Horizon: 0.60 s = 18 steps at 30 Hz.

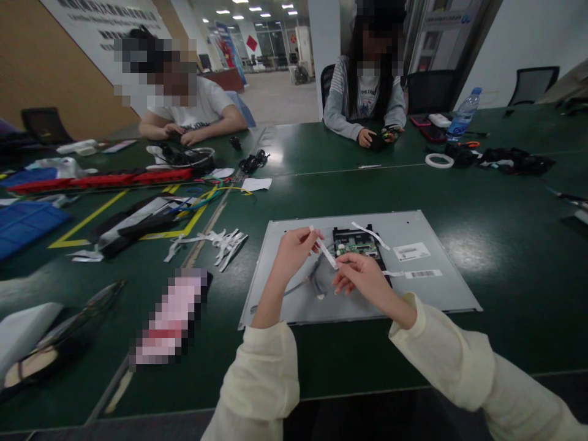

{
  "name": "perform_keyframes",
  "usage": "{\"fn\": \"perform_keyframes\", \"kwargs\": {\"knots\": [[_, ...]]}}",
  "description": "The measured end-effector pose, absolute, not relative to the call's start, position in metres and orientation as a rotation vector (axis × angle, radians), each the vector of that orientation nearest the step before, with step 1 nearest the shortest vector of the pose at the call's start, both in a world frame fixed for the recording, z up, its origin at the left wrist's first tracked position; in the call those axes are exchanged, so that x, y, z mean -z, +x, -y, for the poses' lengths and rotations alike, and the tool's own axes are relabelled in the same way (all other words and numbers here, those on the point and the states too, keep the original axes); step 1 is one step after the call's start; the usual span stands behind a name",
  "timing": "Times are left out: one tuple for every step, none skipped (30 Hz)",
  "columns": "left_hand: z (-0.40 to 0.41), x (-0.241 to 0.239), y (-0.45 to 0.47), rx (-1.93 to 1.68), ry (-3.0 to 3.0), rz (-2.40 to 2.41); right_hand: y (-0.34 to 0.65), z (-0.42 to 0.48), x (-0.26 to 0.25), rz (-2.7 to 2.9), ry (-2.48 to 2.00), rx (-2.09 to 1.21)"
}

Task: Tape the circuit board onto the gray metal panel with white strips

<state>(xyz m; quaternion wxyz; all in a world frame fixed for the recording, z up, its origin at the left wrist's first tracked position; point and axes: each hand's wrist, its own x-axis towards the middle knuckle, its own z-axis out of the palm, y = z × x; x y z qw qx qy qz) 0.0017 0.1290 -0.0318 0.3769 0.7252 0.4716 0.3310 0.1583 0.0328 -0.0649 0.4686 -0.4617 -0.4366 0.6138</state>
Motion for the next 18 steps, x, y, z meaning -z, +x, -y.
{"fn": "perform_keyframes", "kwargs": {"knots": [[-0.129, 0.032, 0.002, -0.846, 1.856, -1.201, 0.159, -0.033, 0.065, 1.085, -1.145, -1.495], [-0.129, 0.032, 0.002, -0.849, 1.858, -1.197, 0.160, -0.033, 0.065, 1.099, -1.155, -1.486], [-0.129, 0.032, 0.002, -0.851, 1.861, -1.198, 0.160, -0.034, 0.066, 1.110, -1.162, -1.479], [-0.129, 0.032, 0.002, -0.850, 1.867, -1.201, 0.161, -0.035, 0.067, 1.121, -1.169, -1.472], [-0.129, 0.032, 0.002, -0.849, 1.878, -1.209, 0.161, -0.035, 0.068, 1.131, -1.174, -1.466], [-0.128, 0.032, 0.001, -0.845, 1.893, -1.221, 0.161, -0.036, 0.068, 1.141, -1.181, -1.460], [-0.128, 0.032, 0.001, -0.839, 1.913, -1.236, 0.161, -0.036, 0.069, 1.149, -1.190, -1.450], [-0.128, 0.032, 0.001, -0.834, 1.941, -1.251, 0.161, -0.036, 0.069, 1.156, -1.203, -1.437], [-0.128, 0.033, 0.000, -0.829, 1.976, -1.266, 0.162, -0.036, 0.068, 1.166, -1.219, -1.420], [-0.128, 0.034, 0.000, -0.823, 2.013, -1.281, 0.162, -0.036, 0.067, 1.181, -1.237, -1.395], [-0.128, 0.034, 0.000, -0.816, 2.048, -1.293, 0.163, -0.035, 0.066, 1.208, -1.258, -1.365], [-0.128, 0.035, -0.001, -0.804, 2.081, -1.301, 0.163, -0.034, 0.065, 1.251, -1.282, -1.327], [-0.128, 0.036, -0.001, -0.790, 2.107, -1.308, 0.165, -0.033, 0.063, 1.315, -1.309, -1.280], [-0.129, 0.037, 0.000, -0.770, 2.127, -1.317, 0.166, -0.032, 0.061, 1.402, -1.338, -1.217], [-0.129, 0.038, 0.000, -0.748, 2.143, -1.327, 0.167, -0.031, 0.059, 1.504, -1.374, -1.131], [-0.129, 0.039, 0.000, -0.727, 2.157, -1.338, 0.167, -0.030, 0.057, 1.613, -1.418, -1.020], [-0.130, 0.040, 0.000, -0.706, 2.168, -1.351, 0.167, -0.029, 0.056, 1.719, -1.467, -0.895], [-0.130, 0.041, 0.000, -0.687, 2.176, -1.362, 0.167, -0.028, 0.055, 1.810, -1.516, -0.769]]}}
